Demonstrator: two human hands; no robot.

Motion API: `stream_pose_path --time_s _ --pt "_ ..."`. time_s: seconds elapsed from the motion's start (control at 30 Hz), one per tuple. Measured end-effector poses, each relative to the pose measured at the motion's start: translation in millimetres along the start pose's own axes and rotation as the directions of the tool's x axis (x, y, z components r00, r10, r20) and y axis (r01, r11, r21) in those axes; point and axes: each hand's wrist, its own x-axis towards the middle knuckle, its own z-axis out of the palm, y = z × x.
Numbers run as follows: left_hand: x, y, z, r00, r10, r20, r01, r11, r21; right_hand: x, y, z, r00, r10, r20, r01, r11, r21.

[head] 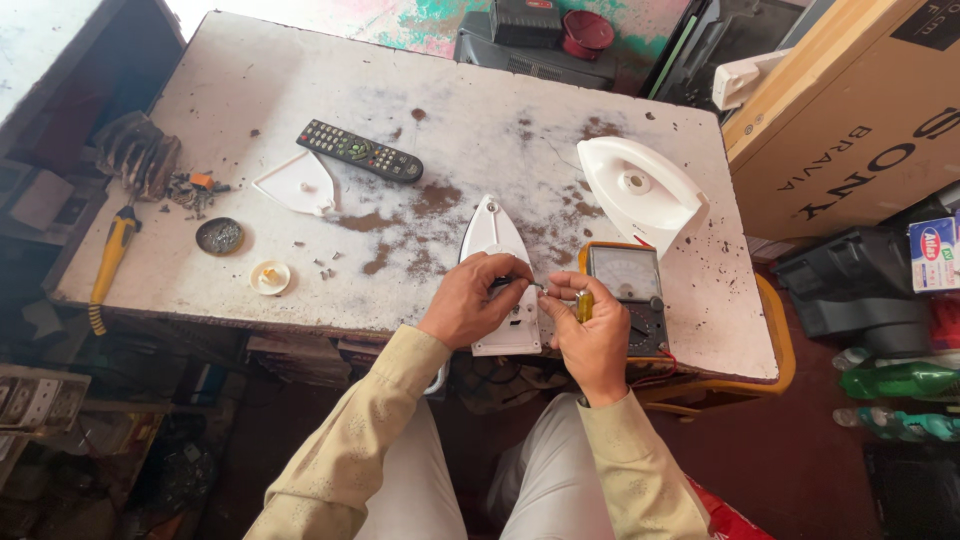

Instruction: The person repairs an electric iron on a cluttered workbench. They hold the iron base, test its cord and terminals using multimeter probes, unscrew and rework components with a screwdriver, and handle the thermostat and wiring parts while checking connections.

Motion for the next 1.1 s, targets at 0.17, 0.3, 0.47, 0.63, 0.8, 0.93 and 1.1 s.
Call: stream_pose_path --time_s 0.17,0.3,0.47,0.63,0.8,0.93,1.1 --pt "2 -1 -1 1.000 0.006 0.008 -0.006 1.000 -0.018 -1 5 -2 0.999 -0.023 0.025 0.023 1.000 -0.014" --pt "2 1 -2 0.999 -0.031 0.036 0.031 0.999 0.015 -1 4 -8 0.998 0.012 0.061 -0.006 0.996 -0.093" --pt "0 5 -2 0.999 0.030 0.017 -0.030 1.000 0.008 -1 -1 -12 0.999 -0.015 0.032 0.017 0.998 -0.063" --pt "0 8 -5 0.996 0.088 0.020 -0.088 0.996 -0.018 -1 4 -10 1.000 0.009 0.014 -0.008 0.999 -0.032" --pt "-2 11 -6 0.993 0.105 0.056 -0.107 0.994 0.025 -1 10 -9 0.993 -0.113 0.028 0.114 0.993 -0.036" --pt "-1 12 -2 0.995 0.077 0.067 -0.082 0.994 0.074 -5 5 -11 0.994 -0.097 0.048 0.100 0.993 -0.068" --pt "0 8 0 0.991 0.090 0.098 -0.101 0.987 0.123 -7 -4 -9 0.999 -0.043 -0.003 0.043 0.991 -0.124"
